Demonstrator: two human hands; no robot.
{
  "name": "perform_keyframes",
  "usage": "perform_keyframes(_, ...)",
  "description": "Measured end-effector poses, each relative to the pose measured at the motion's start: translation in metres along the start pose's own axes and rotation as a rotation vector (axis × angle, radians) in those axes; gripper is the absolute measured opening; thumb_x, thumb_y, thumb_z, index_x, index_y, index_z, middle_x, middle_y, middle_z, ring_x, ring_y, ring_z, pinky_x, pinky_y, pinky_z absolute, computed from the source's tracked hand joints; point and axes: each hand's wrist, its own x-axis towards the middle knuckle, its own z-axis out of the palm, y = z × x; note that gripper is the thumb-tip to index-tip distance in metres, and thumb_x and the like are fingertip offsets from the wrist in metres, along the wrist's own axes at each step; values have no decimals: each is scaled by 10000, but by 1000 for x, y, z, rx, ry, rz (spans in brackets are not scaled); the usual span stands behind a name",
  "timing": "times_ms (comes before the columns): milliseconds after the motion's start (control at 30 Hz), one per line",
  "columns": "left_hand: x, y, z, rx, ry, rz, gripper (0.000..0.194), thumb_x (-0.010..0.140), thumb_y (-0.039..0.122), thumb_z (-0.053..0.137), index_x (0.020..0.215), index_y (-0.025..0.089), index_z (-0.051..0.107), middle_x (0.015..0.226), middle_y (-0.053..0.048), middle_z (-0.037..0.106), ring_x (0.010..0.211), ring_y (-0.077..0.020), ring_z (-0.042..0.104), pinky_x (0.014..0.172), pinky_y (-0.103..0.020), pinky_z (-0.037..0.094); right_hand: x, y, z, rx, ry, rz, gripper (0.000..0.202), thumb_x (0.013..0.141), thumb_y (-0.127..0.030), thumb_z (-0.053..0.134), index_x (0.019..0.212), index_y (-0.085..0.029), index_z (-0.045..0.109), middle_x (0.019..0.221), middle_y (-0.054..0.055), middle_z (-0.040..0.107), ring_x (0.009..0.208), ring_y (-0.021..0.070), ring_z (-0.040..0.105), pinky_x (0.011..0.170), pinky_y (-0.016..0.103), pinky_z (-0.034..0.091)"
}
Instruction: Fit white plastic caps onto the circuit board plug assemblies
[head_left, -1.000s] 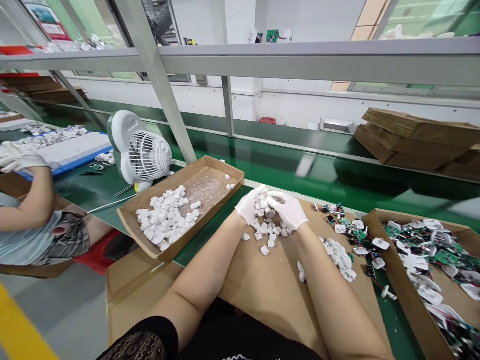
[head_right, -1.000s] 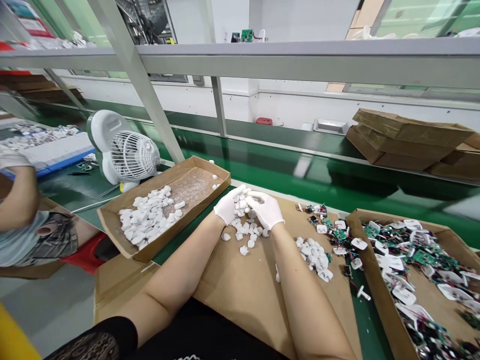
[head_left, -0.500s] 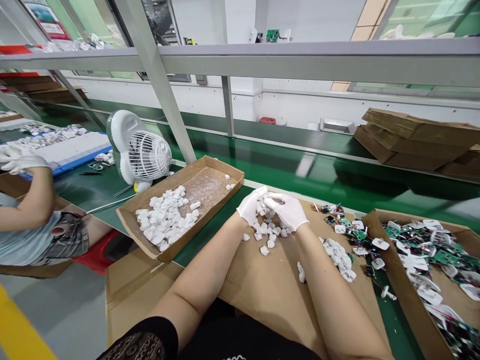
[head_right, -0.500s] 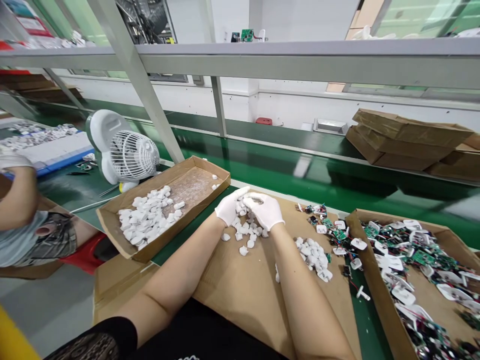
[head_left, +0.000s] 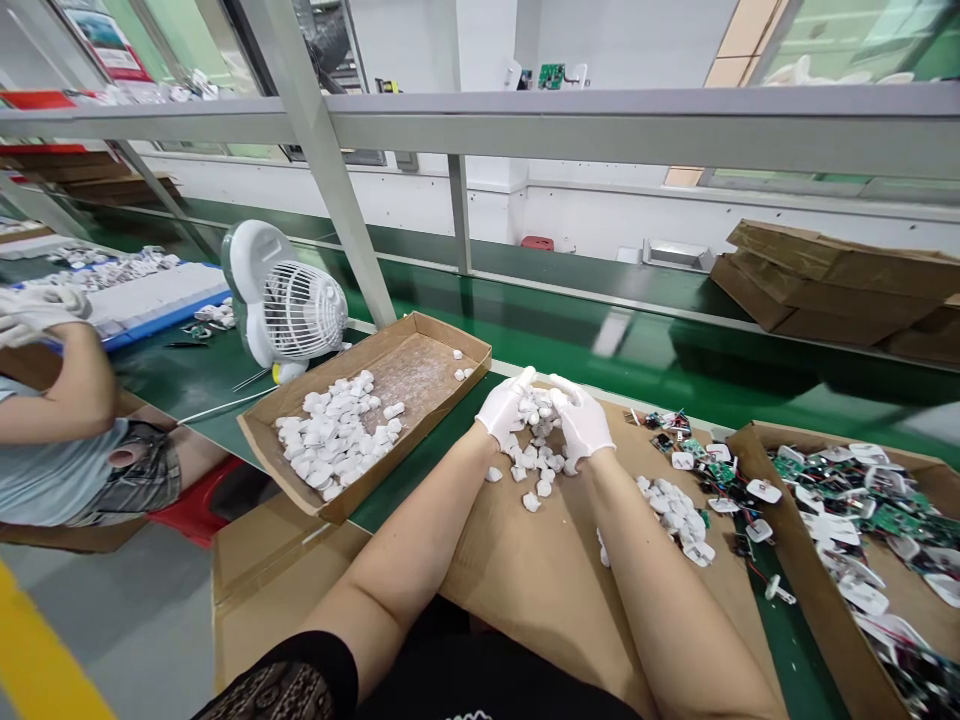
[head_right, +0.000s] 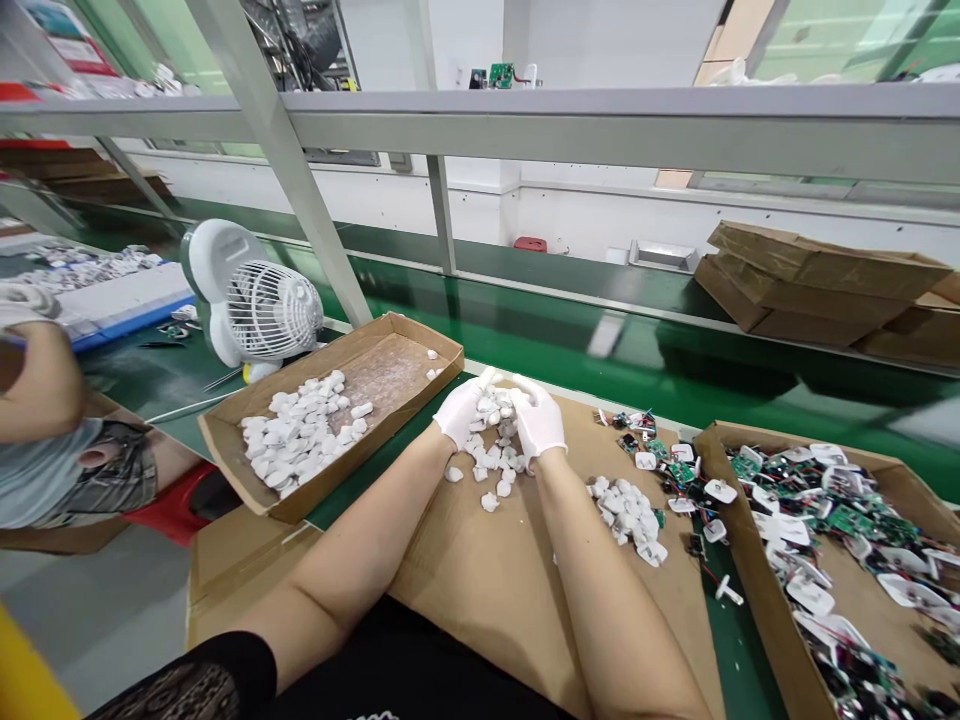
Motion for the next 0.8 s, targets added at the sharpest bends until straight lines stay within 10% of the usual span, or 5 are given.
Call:
perform_keyframes(333,3,8,-17,405,-62,169,112,712,255,729,791,178,712,975,-74,715,985,-240,620,893,-327,471,5,3,3,90,222,149,453,859,-435,441,1089,-155,712,969,92,729,813,195,650,774,350,521)
perform_keyframes(800,-5,4,-7,371,-201,115,301,786,432,688,896,155,730,967,-99,734,916,-245,657,782,-336,521,-2,-16,-1,114,153,189,480,782,-585,582,867,-146,755,886,100,747,880,254,660,799,362,512)
